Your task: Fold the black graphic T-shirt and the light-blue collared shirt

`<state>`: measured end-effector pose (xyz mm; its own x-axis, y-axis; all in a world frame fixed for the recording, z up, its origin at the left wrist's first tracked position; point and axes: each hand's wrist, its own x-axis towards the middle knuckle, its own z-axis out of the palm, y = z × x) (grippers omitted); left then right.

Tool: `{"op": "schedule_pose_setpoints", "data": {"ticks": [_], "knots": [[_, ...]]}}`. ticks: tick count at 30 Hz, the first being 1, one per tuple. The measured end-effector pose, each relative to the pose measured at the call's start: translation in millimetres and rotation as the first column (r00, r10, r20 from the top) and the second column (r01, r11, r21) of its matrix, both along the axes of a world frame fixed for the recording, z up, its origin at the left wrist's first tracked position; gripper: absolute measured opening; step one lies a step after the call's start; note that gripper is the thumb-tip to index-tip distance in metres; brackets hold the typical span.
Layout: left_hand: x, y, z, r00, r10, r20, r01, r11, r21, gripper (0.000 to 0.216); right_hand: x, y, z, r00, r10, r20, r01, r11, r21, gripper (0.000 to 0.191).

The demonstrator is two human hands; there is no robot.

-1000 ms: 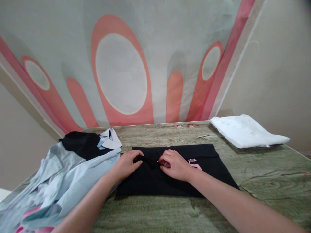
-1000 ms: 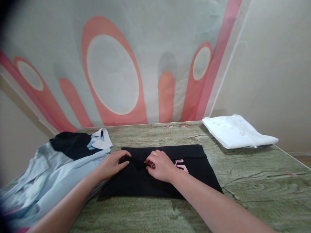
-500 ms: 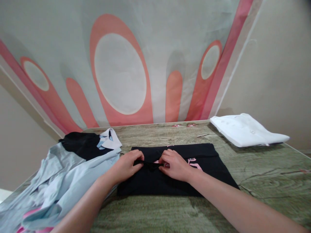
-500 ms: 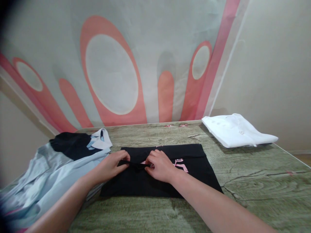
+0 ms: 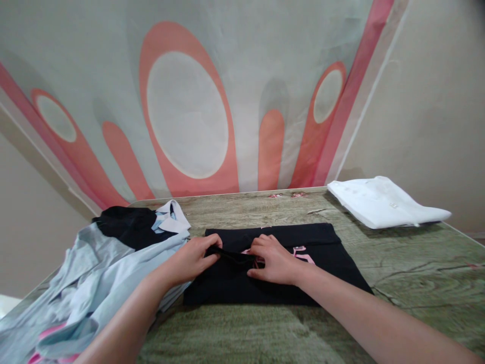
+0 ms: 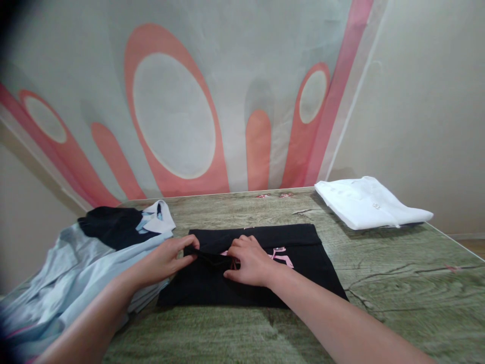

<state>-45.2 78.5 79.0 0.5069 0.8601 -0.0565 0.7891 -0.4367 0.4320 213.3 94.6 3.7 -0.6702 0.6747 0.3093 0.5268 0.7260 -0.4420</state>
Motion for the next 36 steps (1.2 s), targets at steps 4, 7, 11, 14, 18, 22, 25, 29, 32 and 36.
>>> {"op": "schedule_pose_setpoints", "data": {"ticks": [4, 7, 11, 14, 18, 22, 25, 29, 32, 36], "knots": [[-2, -6, 16.1, 0.996, -0.088, 0.025, 0.091, 0.985, -0.15, 0.016, -1, 0, -0.7, 0.999, 0.036, -0.036, -0.038, 0.998, -0.056, 0.023], [-3, -11, 22.6, 0.981, -0.192, 0.028, 0.192, 0.941, -0.28, 0.021, 0, 1, 0.2, 0.994, 0.08, -0.071, -0.087, 0.991, -0.102, 0.02], [-7, -14, 16.5, 0.95, -0.311, 0.03, 0.287, 0.833, -0.472, 0.031, 3, 3, 2.9, 0.984, 0.151, -0.093, -0.162, 0.979, -0.126, 0.018], [-12, -12, 12.5, 0.951, -0.31, 0.008, 0.27, 0.813, -0.517, 0.033, 5, 5, 4.0, 0.98, 0.175, -0.093, -0.187, 0.973, -0.138, 0.018], [-16, -8, 14.3, 0.974, -0.205, -0.092, 0.146, 0.888, -0.435, 0.038, 6, 7, 3.0, 0.976, 0.198, -0.086, -0.209, 0.967, -0.147, 0.015], [-16, -7, 10.2, 0.969, -0.187, -0.163, 0.121, 0.931, -0.346, 0.045, 6, 8, 3.0, 0.973, 0.209, -0.099, -0.223, 0.963, -0.152, 0.015], [-16, -6, 3.5, 0.956, -0.238, -0.17, 0.163, 0.915, -0.368, 0.043, 7, 8, 3.5, 0.974, 0.209, -0.092, -0.221, 0.963, -0.155, 0.015], [-17, -5, -2.8, 0.952, -0.234, -0.197, 0.15, 0.918, -0.368, 0.034, 7, 8, 2.6, 0.975, 0.204, -0.082, -0.215, 0.965, -0.153, 0.015], [-15, -5, -5.6, 0.946, -0.231, -0.229, 0.139, 0.924, -0.356, 0.031, 7, 8, 2.1, 0.974, 0.211, -0.078, -0.22, 0.965, -0.145, 0.015], [-15, -5, -4.0, 0.95, -0.247, -0.192, 0.17, 0.923, -0.345, 0.026, 6, 7, 3.1, 0.977, 0.202, -0.07, -0.21, 0.969, -0.134, 0.014]]}}
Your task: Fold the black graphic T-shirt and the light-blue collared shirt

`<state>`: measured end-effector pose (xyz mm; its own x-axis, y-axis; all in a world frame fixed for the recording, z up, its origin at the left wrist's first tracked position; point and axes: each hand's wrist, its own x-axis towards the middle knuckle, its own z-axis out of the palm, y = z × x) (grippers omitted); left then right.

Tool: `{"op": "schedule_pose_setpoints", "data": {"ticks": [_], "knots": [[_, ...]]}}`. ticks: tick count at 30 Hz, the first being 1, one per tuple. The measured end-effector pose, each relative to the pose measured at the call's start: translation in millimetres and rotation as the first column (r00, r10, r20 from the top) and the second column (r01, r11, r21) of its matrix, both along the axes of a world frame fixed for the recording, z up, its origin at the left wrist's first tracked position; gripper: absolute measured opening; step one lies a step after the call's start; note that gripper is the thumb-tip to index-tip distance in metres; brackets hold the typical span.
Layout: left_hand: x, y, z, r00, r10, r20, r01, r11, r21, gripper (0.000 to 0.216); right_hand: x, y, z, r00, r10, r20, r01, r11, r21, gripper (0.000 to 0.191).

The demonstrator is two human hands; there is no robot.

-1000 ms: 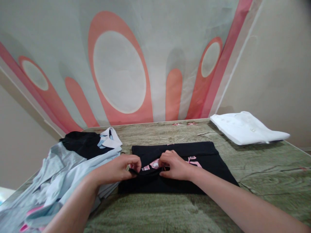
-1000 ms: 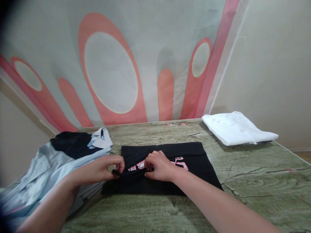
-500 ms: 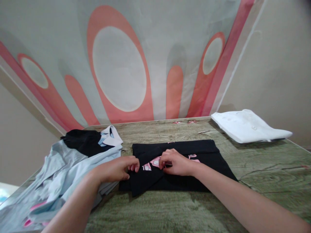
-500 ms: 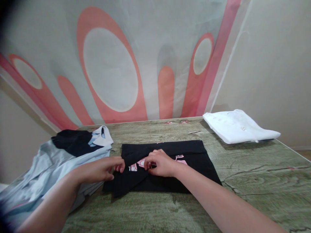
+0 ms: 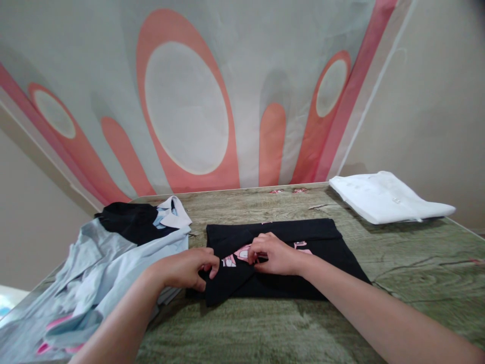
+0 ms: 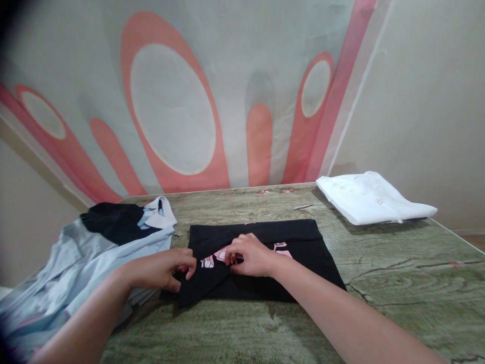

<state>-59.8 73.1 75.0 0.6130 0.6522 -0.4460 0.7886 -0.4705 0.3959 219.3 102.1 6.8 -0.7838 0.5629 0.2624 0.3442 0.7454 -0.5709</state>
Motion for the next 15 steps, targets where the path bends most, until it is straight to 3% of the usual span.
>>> {"op": "schedule_pose_setpoints", "data": {"ticks": [3, 6, 10, 15], "knots": [[-4, 3, 3.9, 0.997, 0.028, 0.076, -0.026, 0.999, -0.038, 0.015, 0, -1, 0.2, 1.0, -0.018, 0.007, 0.017, 1.0, 0.018, 0.013], [-12, 11, 1.8, 0.975, 0.164, 0.152, -0.158, 0.986, -0.048, 0.008, 0, -1, -1.1, 0.999, -0.033, 0.016, 0.033, 0.999, 0.037, 0.015], [-18, 23, -14.4, 0.917, 0.329, 0.223, -0.341, 0.94, 0.013, 0.018, -2, -4, -4.5, 0.992, -0.128, 0.008, 0.127, 0.989, 0.078, 0.021], [-13, 29, -30.7, 0.88, 0.422, 0.219, -0.441, 0.897, 0.04, 0.031, -6, -6, -6.7, 0.971, -0.237, -0.027, 0.238, 0.964, 0.122, 0.023]]}}
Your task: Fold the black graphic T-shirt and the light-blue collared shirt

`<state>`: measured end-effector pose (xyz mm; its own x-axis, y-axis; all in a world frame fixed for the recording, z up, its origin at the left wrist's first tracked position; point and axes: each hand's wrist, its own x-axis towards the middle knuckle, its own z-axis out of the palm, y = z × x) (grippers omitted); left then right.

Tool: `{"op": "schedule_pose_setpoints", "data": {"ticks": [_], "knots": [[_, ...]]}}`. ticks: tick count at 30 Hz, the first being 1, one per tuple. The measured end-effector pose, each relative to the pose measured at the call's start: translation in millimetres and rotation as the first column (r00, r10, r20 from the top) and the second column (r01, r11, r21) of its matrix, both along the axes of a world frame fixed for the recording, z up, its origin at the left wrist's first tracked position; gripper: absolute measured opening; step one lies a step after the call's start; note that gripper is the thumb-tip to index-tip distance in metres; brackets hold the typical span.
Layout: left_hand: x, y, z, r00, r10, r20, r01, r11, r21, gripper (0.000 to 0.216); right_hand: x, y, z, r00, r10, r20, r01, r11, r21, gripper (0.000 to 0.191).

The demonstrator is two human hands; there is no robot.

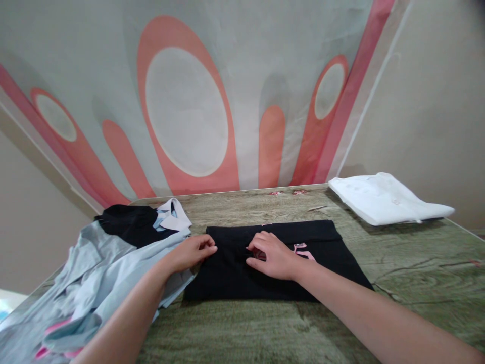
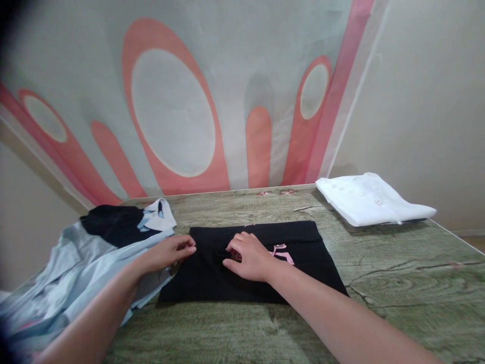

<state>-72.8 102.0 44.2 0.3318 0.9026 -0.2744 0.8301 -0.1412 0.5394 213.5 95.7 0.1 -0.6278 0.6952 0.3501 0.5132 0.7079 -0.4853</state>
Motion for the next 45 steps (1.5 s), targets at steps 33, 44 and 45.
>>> {"op": "schedule_pose_setpoints", "data": {"ticks": [33, 44, 45], "knots": [[16, 2, -9.3, 0.994, 0.053, 0.093, -0.072, 0.974, 0.214, 0.018, -10, -2, -3.8, 0.984, -0.171, 0.041, 0.172, 0.985, -0.022, 0.024], [11, 2, -5.8, 0.997, 0.0, 0.081, -0.014, 0.984, 0.175, 0.009, -8, -2, -4.1, 0.987, -0.153, 0.055, 0.155, 0.987, -0.03, 0.029], [11, 1, -3.4, 0.997, 0.004, 0.073, -0.016, 0.985, 0.172, 0.01, -7, -2, -3.2, 0.988, -0.146, 0.059, 0.148, 0.989, -0.029, 0.029]]}}
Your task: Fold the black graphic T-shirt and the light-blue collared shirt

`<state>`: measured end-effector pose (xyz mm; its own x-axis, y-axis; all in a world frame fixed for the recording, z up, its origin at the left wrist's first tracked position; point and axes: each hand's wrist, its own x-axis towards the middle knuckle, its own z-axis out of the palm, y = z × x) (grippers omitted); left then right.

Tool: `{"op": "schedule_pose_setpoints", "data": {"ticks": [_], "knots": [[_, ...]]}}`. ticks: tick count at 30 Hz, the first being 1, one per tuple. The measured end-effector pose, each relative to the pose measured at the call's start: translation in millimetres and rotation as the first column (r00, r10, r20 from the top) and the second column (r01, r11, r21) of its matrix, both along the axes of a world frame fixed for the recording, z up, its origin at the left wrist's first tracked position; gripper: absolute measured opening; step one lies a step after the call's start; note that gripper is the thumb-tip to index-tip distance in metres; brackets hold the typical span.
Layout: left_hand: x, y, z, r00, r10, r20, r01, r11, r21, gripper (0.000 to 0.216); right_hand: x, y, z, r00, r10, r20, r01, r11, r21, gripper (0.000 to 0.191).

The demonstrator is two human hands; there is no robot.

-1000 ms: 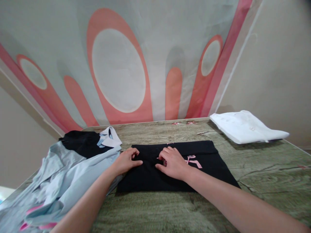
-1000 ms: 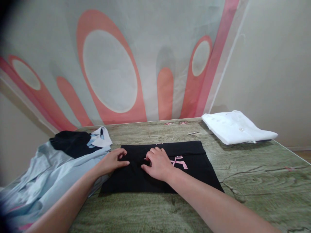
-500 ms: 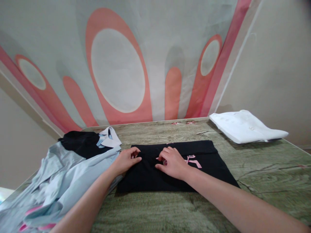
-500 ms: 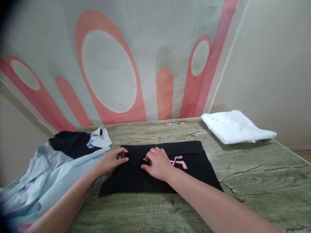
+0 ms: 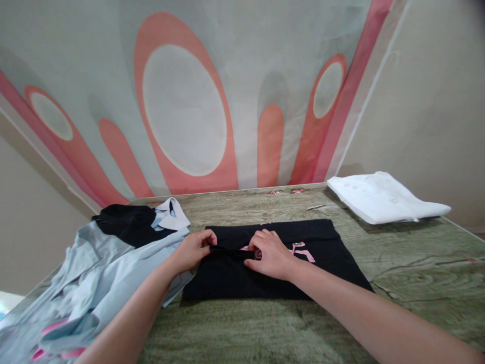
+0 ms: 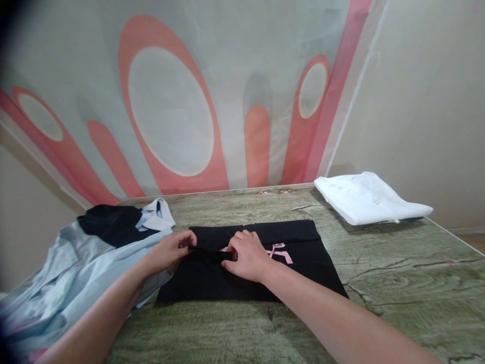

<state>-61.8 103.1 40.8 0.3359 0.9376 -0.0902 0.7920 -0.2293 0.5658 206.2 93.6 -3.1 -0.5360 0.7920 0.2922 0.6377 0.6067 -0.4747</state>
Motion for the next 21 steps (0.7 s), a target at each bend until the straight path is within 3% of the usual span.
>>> {"op": "schedule_pose_setpoints", "data": {"ticks": [9, 15, 21], "knots": [[6, -7, 14.6, 0.999, -0.039, -0.038, 0.037, 0.998, -0.046, 0.028, 3, -1, 6.2, 0.995, 0.088, 0.035, -0.089, 0.996, 0.001, 0.032], [3, -5, 11.0, 0.993, -0.031, -0.116, 0.031, 1.0, -0.006, 0.033, 6, -1, 8.8, 0.98, 0.195, -0.023, -0.196, 0.98, -0.034, 0.025], [-6, 1, 2.5, 0.995, -0.058, -0.077, 0.059, 0.998, 0.02, 0.028, 13, 0, 15.0, 0.935, 0.351, -0.047, -0.354, 0.934, -0.055, 0.017]]}}
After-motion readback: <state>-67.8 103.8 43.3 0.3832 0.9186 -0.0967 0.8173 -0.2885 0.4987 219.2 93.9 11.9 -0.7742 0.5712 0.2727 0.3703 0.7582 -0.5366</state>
